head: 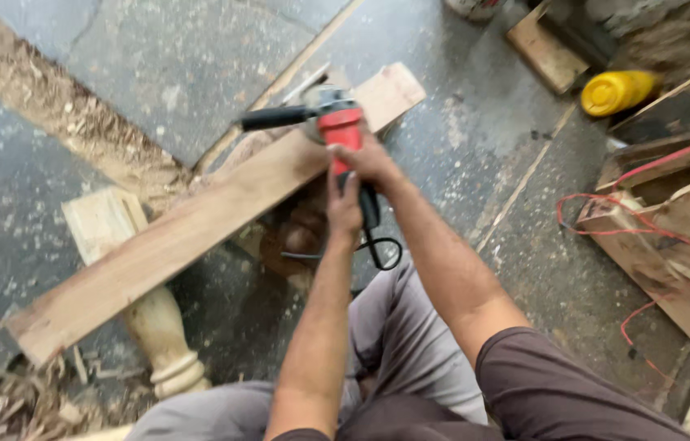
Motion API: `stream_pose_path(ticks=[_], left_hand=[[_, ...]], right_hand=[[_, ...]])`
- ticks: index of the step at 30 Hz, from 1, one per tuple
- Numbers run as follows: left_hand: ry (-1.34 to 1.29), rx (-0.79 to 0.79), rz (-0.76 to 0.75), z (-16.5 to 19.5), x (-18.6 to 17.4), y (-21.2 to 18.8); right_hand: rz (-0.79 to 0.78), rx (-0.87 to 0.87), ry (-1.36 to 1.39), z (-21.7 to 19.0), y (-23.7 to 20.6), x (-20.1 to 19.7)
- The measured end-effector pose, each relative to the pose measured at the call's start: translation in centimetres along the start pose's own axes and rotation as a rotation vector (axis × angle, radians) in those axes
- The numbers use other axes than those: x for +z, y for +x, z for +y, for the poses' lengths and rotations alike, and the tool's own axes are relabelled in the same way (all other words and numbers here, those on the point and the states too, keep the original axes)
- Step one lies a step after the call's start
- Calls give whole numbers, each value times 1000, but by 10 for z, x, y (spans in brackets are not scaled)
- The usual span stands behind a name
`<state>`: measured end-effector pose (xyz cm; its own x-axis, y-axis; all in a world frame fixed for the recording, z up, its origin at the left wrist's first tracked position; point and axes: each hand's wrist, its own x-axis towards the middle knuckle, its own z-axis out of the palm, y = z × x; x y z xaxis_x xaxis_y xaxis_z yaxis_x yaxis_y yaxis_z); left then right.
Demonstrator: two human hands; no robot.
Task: The person uses an angle grinder with a sanding disc to smooth the surface of a wooden plank. They hold the plank with one hand and operate the tool with the other, moving it back and forth along the wood. The person occasionally repositions the plank and continues sanding different sections.
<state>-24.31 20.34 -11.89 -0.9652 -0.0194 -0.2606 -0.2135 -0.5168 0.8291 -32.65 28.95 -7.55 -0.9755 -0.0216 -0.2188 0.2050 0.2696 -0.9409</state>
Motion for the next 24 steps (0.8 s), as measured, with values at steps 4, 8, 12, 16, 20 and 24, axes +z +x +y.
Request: stream_pose_path(ticks=[4, 8, 12, 16, 20, 24], left_hand=[[-45, 47, 206, 12, -71, -72], [-190, 105, 312, 21, -105, -115], [2, 211, 236, 11, -96, -105], [23, 150, 113, -12, -38, -68], [245, -39, 120, -27, 16, -35], [327, -44, 115, -30, 1, -38]], right_hand=[[-206, -37, -232, -7, -49, 86], [-406, 163, -307, -21, -82, 138], [-342, 72, -391, -7, -70, 119], [-137, -8, -406, 23, -40, 39], [-23, 85, 38, 30, -20, -23], [6, 127, 83, 31, -23, -7]])
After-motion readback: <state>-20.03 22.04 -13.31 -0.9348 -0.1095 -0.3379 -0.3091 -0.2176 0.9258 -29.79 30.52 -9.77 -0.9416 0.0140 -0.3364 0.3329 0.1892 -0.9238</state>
